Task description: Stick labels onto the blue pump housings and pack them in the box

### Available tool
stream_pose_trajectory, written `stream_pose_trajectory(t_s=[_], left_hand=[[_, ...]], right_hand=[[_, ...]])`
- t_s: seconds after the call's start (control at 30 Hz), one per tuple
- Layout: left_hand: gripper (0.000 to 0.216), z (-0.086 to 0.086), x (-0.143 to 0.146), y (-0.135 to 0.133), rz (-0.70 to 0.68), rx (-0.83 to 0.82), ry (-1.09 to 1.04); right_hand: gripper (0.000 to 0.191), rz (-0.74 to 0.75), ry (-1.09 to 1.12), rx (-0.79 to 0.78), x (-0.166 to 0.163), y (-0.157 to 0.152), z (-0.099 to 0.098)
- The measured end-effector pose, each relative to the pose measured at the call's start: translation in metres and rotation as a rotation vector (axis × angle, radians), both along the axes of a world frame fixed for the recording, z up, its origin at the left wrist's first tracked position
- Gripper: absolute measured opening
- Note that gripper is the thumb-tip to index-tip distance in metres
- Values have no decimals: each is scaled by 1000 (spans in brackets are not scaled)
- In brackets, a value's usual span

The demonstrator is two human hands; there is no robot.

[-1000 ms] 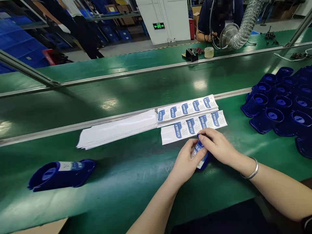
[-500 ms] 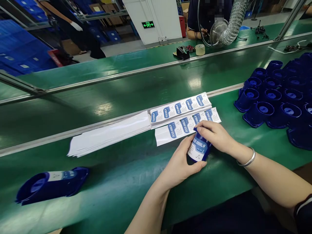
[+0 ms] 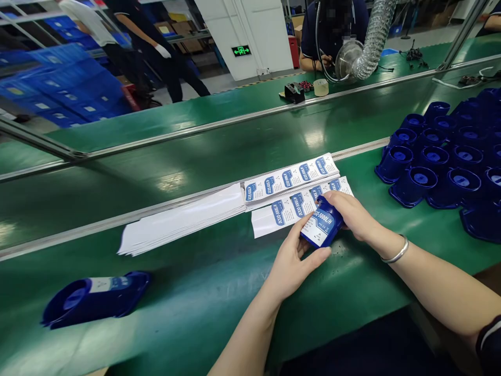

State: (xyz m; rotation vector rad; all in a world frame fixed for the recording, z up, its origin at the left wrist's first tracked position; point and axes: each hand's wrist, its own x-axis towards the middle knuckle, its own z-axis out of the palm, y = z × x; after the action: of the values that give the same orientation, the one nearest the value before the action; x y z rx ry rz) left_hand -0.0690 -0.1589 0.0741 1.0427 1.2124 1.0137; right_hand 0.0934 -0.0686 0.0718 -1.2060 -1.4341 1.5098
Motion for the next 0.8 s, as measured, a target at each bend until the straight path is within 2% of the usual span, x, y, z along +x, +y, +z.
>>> stream_pose_trajectory(t_s=[0.1, 0.2, 0.27, 0.37, 0.43, 0.5, 0.57, 0.7, 0.8], left_hand=[[65, -6, 5, -5, 116, 49, 19], [61, -6, 7, -11, 235, 184, 169], [61, 0, 1, -11, 355, 315, 301], [56, 18, -18, -12, 540, 524, 529], [50, 30, -38, -17, 652, 572, 719], [48, 36, -61, -27, 738, 500, 918], [49, 34, -85, -43, 767, 351, 1090], [56, 14, -131, -79, 651, 87, 1287], [63, 1, -157, -97, 685, 25, 1377]], right_hand=[[48, 0, 18, 15, -4, -6, -9], [56, 39, 115, -45, -7, -13, -18], [57, 64, 148, -48, -7, -14, -23], [59, 45, 144, -6, -4, -8, -30], [56, 22, 112, 28, -2, -5, -35], [52, 2, 72, 67, 0, -3, -38], [50, -6, 35, 108, 0, -3, -39], [51, 10, -29, 152, -1, -5, -40], [51, 15, -55, 157, -1, -5, -43]])
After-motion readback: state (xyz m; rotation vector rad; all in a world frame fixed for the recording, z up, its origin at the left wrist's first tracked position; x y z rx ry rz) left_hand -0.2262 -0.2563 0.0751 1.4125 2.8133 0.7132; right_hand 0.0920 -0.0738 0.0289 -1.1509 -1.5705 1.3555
